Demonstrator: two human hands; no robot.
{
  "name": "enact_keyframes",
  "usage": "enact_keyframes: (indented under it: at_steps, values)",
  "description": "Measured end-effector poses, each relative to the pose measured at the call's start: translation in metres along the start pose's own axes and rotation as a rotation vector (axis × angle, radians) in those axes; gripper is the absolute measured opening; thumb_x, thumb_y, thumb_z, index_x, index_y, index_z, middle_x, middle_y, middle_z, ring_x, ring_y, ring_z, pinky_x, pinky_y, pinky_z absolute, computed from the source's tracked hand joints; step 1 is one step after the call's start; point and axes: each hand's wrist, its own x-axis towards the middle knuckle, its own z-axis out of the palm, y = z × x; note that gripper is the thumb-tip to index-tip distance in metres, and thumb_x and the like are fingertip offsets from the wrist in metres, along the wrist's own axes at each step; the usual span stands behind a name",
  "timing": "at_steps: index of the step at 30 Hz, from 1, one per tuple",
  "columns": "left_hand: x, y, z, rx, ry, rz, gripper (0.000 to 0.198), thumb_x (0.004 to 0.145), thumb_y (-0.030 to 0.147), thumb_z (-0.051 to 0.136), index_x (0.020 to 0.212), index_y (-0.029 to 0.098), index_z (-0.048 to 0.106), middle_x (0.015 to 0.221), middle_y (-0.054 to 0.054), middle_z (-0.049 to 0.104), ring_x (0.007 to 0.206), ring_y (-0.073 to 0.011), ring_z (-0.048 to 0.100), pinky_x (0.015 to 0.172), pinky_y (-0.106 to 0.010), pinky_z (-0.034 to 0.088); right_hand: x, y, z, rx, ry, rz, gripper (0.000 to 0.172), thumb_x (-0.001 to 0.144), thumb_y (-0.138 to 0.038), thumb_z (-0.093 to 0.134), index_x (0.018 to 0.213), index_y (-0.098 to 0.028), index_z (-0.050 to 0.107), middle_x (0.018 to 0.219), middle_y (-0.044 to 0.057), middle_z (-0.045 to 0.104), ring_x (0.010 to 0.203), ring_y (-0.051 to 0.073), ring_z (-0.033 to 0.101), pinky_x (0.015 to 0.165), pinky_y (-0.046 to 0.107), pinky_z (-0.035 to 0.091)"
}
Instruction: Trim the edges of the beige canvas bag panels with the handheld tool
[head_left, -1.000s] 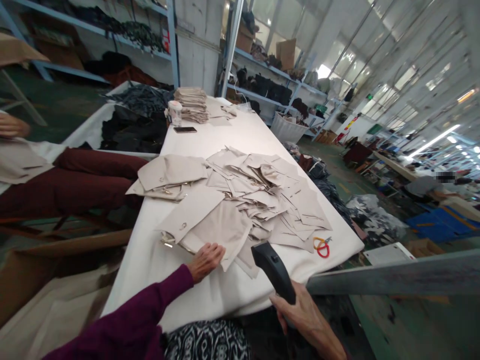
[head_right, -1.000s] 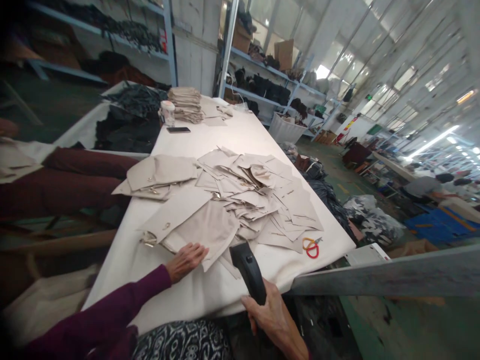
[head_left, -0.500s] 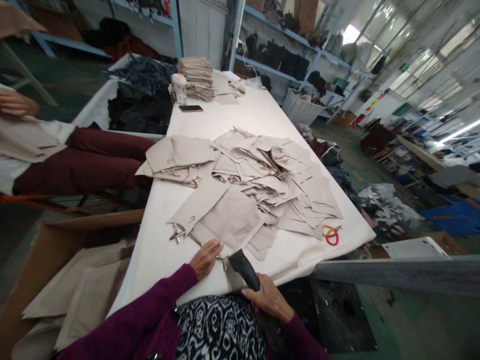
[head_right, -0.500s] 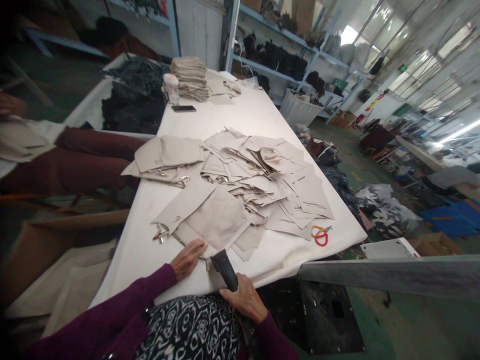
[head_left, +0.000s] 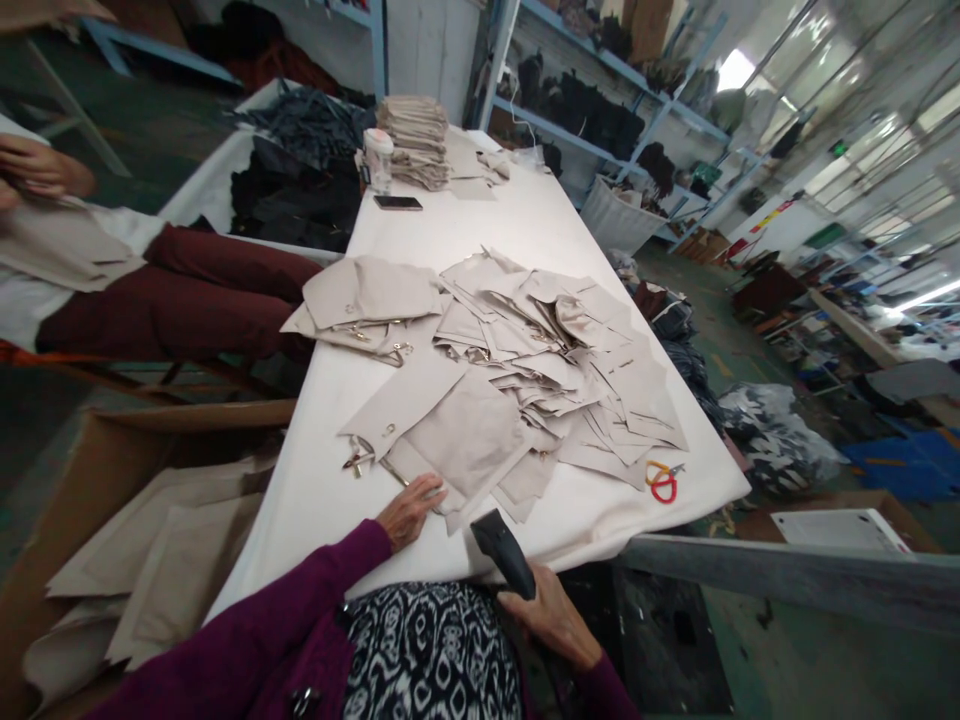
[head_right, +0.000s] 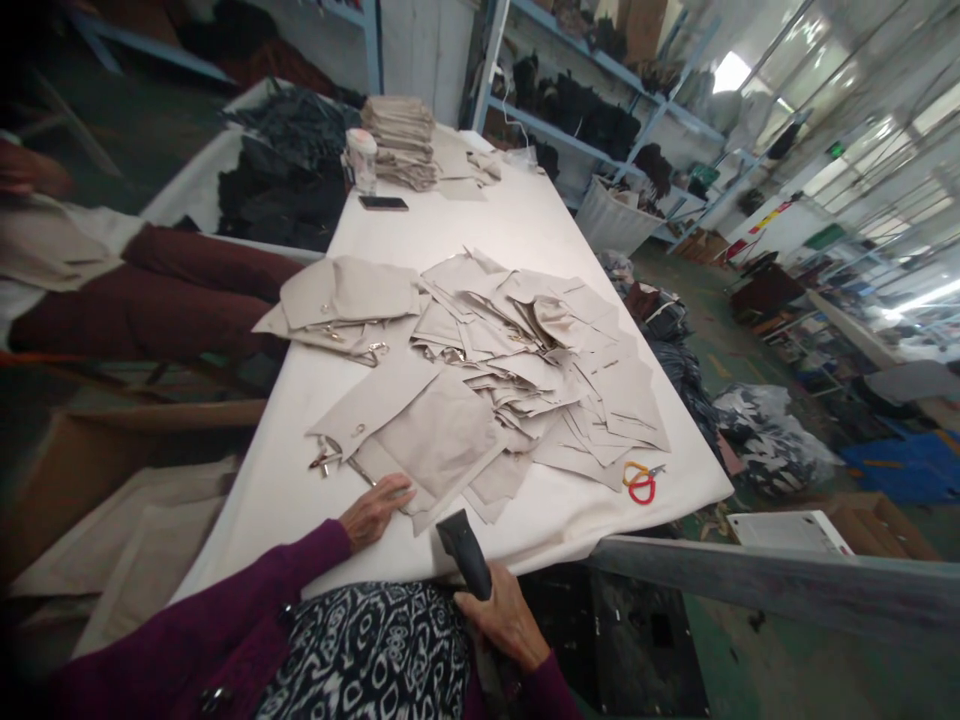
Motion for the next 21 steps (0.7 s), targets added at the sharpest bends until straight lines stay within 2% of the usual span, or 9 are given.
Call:
enact_keyframes:
  at_steps: [3,7,15,21]
  values:
    - [0.002,0.001,-0.002,-0.031,0.019,-0.018,0.051,0.071,-0.004,0.036,0.109,0.014,0.063,0.112,-0.015,0.057,0.115,-0.0248,0.047,0.098,-0.05,0.044,-0.004,0.001,-0.001,-0.007,-0.004,-0.008,0.014,0.072,-0.024,0.058,0.078,-0.012,0.059,0.068,-0.001,0.054,0.064,0.014,0.046,0.058,0.023,0.038]
    - [0.007,0.005,-0.007,-0.057,0.036,-0.032,0.047,0.076,-0.002,0.033,0.109,0.013,0.063,0.108,-0.015,0.059,0.111,-0.0238,0.05,0.097,-0.048,0.046,0.014,-0.005,0.009,0.002,0.001,-0.001,0.019,0.071,-0.029,0.061,0.079,-0.012,0.06,0.071,0.001,0.058,0.069,0.016,0.051,0.061,0.025,0.041]
    - [0.015,0.012,-0.013,-0.079,0.047,-0.04,0.044,0.081,0.0,0.031,0.108,0.014,0.064,0.104,-0.014,0.062,0.105,-0.0224,0.053,0.092,-0.045,0.049,0.06,-0.022,0.014,0.039,-0.034,0.03,0.022,0.078,-0.034,0.055,0.082,-0.013,0.058,0.055,-0.002,0.055,0.047,0.012,0.051,0.048,0.023,0.041]
    - [0.018,0.015,-0.019,-0.07,0.06,-0.042,0.037,0.086,0.004,0.031,0.1,0.011,0.065,0.1,-0.015,0.063,0.102,-0.0217,0.054,0.09,-0.04,0.05,0.043,-0.016,0.009,0.02,-0.018,0.015,0.019,0.072,-0.031,0.059,0.079,-0.014,0.058,0.06,0.0,0.057,0.06,0.017,0.056,0.056,0.027,0.044]
